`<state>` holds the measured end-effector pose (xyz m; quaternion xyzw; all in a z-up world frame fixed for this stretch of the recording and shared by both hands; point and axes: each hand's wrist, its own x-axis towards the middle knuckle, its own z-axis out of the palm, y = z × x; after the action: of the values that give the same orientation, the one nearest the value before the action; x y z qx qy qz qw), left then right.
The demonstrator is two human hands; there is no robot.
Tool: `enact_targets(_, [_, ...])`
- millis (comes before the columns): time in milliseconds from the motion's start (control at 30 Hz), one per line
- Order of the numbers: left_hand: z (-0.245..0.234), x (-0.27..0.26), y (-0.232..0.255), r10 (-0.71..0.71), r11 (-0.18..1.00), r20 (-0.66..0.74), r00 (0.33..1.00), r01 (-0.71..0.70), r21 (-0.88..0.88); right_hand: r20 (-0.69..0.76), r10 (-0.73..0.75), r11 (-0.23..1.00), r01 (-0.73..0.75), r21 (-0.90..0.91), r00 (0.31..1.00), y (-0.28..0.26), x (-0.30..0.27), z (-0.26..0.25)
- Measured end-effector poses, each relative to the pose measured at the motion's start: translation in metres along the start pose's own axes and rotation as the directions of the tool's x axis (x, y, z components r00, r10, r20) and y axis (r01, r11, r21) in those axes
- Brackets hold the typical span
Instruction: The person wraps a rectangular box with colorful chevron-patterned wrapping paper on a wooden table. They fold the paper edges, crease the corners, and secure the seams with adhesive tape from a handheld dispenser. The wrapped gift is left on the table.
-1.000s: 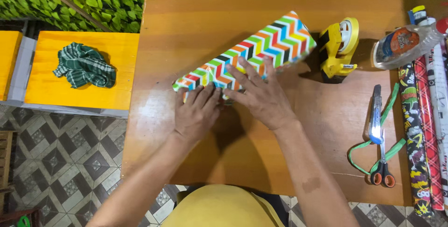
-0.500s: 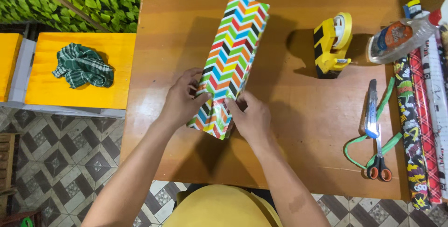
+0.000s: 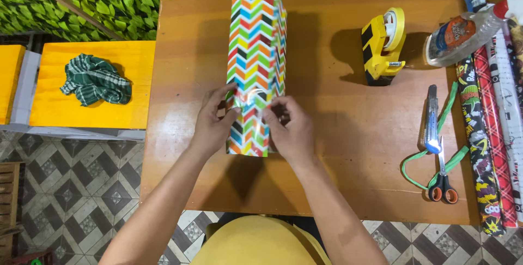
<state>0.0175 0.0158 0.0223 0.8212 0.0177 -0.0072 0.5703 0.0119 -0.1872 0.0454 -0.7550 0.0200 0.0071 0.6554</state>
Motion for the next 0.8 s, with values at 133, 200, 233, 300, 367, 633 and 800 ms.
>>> enact_targets(133, [0.005,-0.006,-0.034,-0.102,0.903,0.042,0.994,0.11,-0.416,0.21,-0.487,0.716,0.525,-0.46,0.848,-0.009,0.006,0.0])
enact_targets(200, [0.008,-0.012,-0.04,0.027,0.982,-0.037,0.999,-0.033,-0.188,0.221,-0.533,0.636,0.559,-0.533,0.817,-0.01,0.012,-0.004])
enact_targets(233, [0.009,-0.016,-0.04,0.006,0.989,-0.051,0.999,-0.013,-0.146,0.23,-0.555,0.592,0.574,-0.566,0.8,-0.009,0.016,-0.007])
enact_targets(300, [0.0,-0.023,-0.035,-0.039,0.998,-0.089,0.995,0.034,-0.053,0.093,-0.425,0.828,0.428,-0.362,0.9,-0.009,0.021,-0.009])
enact_targets(367, [-0.011,-0.021,-0.026,0.288,0.927,-0.01,0.958,-0.276,0.253,0.059,-0.236,0.93,0.243,-0.277,0.97,-0.008,0.025,-0.017])
enact_targets(633, [-0.028,0.006,0.014,0.596,0.46,0.457,0.66,-0.748,0.479,0.124,0.023,0.879,0.039,-0.476,0.992,-0.013,0.033,-0.028])
enact_targets(800, [-0.02,0.022,0.029,0.612,0.458,0.5,0.613,-0.79,0.408,0.17,-0.41,0.581,0.4,-0.709,0.896,-0.018,0.017,-0.033])
